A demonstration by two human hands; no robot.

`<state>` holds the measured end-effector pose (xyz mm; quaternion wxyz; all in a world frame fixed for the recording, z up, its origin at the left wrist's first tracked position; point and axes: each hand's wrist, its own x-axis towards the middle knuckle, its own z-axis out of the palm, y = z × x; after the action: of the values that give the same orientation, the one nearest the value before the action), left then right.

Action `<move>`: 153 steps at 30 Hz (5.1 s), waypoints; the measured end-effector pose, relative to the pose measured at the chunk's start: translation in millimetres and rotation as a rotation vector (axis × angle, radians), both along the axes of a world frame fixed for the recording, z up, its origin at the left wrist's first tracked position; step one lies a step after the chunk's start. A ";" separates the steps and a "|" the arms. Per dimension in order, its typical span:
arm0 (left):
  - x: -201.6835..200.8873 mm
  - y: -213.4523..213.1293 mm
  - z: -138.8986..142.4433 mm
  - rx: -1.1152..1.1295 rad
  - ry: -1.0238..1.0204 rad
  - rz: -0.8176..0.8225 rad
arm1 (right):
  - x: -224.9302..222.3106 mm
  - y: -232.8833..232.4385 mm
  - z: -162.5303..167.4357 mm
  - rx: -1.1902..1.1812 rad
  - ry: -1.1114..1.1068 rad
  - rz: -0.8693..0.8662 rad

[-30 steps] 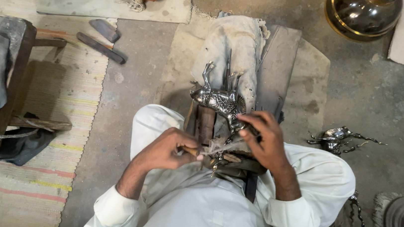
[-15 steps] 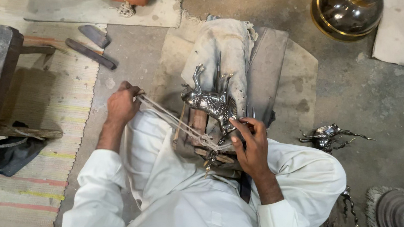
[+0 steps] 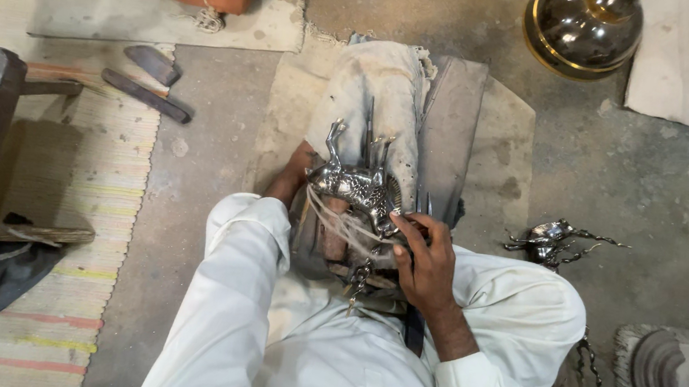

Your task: The person sits cross-legged on the floor with a silver animal figurine clamped in a wooden vise. They hold a chisel against the figurine's surface and strike it with a wooden mallet, repositioning the chisel repeatedly to work different areas of the metal figure.

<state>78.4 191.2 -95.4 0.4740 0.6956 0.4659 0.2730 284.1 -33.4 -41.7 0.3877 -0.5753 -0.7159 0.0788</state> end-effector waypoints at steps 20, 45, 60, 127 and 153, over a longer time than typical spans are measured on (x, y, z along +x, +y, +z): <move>-16.7 -76.7 18.7 -0.914 -0.811 0.317 | -1.9 0.3 -0.2 0.002 0.032 0.005; -69.4 -50.7 25.7 -0.058 -0.222 0.441 | 52.6 3.6 -16.3 -0.228 0.717 -0.104; -28.8 -68.1 21.2 0.072 -0.435 0.095 | 23.4 4.6 8.8 -0.159 0.125 -0.034; 18.6 -113.0 76.1 -0.299 -0.673 0.096 | 129.3 -85.1 -38.0 -0.774 1.383 -0.373; 18.9 -112.0 79.8 -0.410 -0.724 0.056 | 105.2 -50.6 -8.1 -0.833 1.174 -0.078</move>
<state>97.3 79.2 -15.6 0.7284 0.4328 0.3323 0.4143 389.3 -84.1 -49.8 0.4593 -0.5633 -0.2788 0.6276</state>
